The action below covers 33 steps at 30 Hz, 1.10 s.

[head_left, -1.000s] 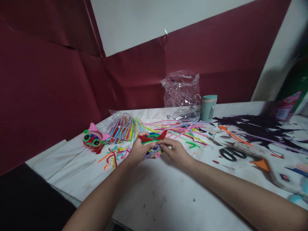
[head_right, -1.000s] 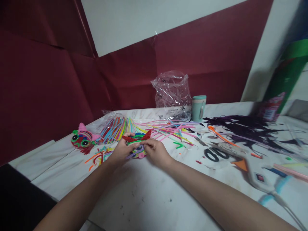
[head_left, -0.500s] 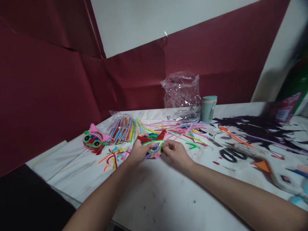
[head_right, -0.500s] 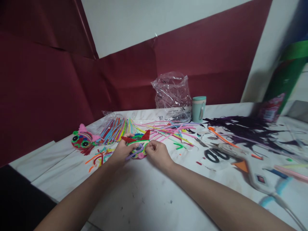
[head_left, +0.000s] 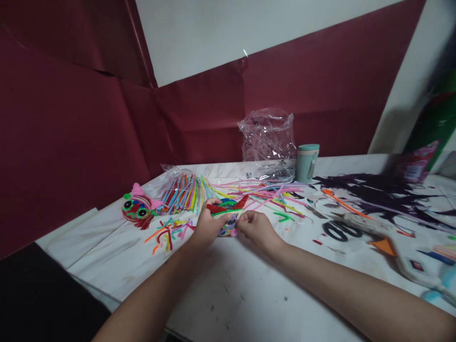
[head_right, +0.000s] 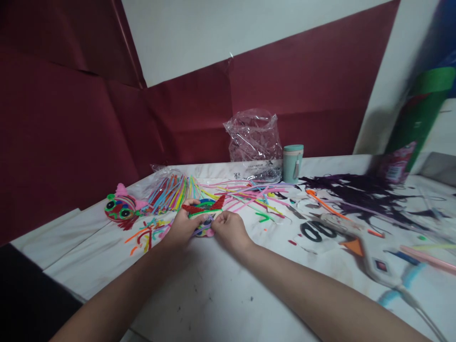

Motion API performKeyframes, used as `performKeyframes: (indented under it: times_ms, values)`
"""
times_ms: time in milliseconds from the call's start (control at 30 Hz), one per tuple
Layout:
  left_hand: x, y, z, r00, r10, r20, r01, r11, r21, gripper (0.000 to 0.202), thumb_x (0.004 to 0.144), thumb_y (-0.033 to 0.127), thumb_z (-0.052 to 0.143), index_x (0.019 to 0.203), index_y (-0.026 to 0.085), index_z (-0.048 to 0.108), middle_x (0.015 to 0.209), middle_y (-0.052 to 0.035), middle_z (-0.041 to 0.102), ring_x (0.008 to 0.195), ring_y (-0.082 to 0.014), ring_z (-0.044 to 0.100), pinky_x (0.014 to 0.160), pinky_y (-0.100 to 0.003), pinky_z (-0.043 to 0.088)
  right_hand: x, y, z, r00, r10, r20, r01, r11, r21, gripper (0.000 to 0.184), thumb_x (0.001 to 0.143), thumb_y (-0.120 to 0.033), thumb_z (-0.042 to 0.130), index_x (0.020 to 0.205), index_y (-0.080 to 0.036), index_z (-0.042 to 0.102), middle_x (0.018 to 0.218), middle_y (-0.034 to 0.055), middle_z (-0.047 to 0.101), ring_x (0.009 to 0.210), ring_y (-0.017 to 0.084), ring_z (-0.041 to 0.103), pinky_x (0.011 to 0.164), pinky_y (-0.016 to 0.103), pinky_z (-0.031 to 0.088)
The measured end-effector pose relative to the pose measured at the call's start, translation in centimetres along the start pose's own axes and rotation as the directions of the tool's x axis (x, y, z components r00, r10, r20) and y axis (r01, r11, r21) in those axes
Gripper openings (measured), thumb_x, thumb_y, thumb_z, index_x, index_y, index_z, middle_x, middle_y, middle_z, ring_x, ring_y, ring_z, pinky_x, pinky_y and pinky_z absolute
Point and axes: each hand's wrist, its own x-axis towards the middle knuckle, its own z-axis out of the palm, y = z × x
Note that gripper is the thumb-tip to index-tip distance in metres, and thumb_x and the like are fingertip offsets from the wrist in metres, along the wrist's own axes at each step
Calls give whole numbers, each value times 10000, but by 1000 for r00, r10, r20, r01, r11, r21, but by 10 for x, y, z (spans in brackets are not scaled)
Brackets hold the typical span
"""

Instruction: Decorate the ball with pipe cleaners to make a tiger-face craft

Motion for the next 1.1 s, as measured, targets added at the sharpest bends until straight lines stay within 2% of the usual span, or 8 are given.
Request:
performKeyframes:
  times_ms: [233,400,533,633,733,900,1000,1100]
  values:
    - [1,2,-1,1000,19,-13,-19,1000,3,406,602,205,708,964,197,526,919,-16,593,904,-187,597,872,-340,458,-8,-8,5,989,96,114,-122,963,240,92,650,-164,548,618,-208,474,445,-28,607,373,119,562,379,197,414]
    - [2,-1,0,999,26,-26,-25,1000,16,420,588,198,711,969,186,535,941,-28,597,952,-202,590,902,-352,446,-13,-13,7,981,147,124,-186,890,416,165,659,-203,662,677,-188,499,440,-16,614,364,111,563,368,184,438]
    - [-1,-1,2,999,27,-20,-26,999,43,416,595,189,713,977,194,547,933,-25,602,971,-206,588,914,-356,442,-10,-10,6,986,112,122,-141,954,265,154,677,-211,644,631,-192,498,417,-21,594,326,98,509,339,183,381]
    - [-3,0,2,1000,14,1,-14,999,44,430,623,209,708,1014,204,530,941,-27,602,953,-202,592,896,-358,451,-2,-5,2,998,-14,60,11,999,44,133,635,-117,582,610,-205,485,395,-68,534,331,94,483,356,183,346]
    - [-2,-2,2,1000,3,-1,-2,1000,13,429,630,234,711,1015,202,523,957,-30,597,941,-196,595,880,-346,456,4,-1,-3,988,-153,-10,151,982,-115,131,604,-83,533,649,-203,509,460,-75,534,401,98,507,416,192,362]
    - [0,-5,0,998,52,-39,-53,999,-8,403,621,220,714,982,203,535,984,-28,589,970,-190,578,887,-321,441,4,1,-7,984,-180,13,178,960,-217,96,666,-131,507,610,-208,495,502,-40,541,459,119,510,472,217,369]
    - [0,-5,-1,999,29,-45,-29,1000,-2,398,627,225,712,983,203,535,973,-25,589,949,-185,581,865,-313,448,0,2,-7,946,-317,67,322,895,-309,123,742,-159,479,631,-212,488,544,-22,540,513,135,513,519,232,377]
    - [0,-2,-3,999,-32,-7,32,999,-28,386,645,244,692,987,199,521,935,-19,591,862,-173,596,799,-308,471,-4,3,-8,861,-482,161,501,750,-432,138,801,-174,452,673,-210,488,645,13,568,600,153,526,587,250,396]
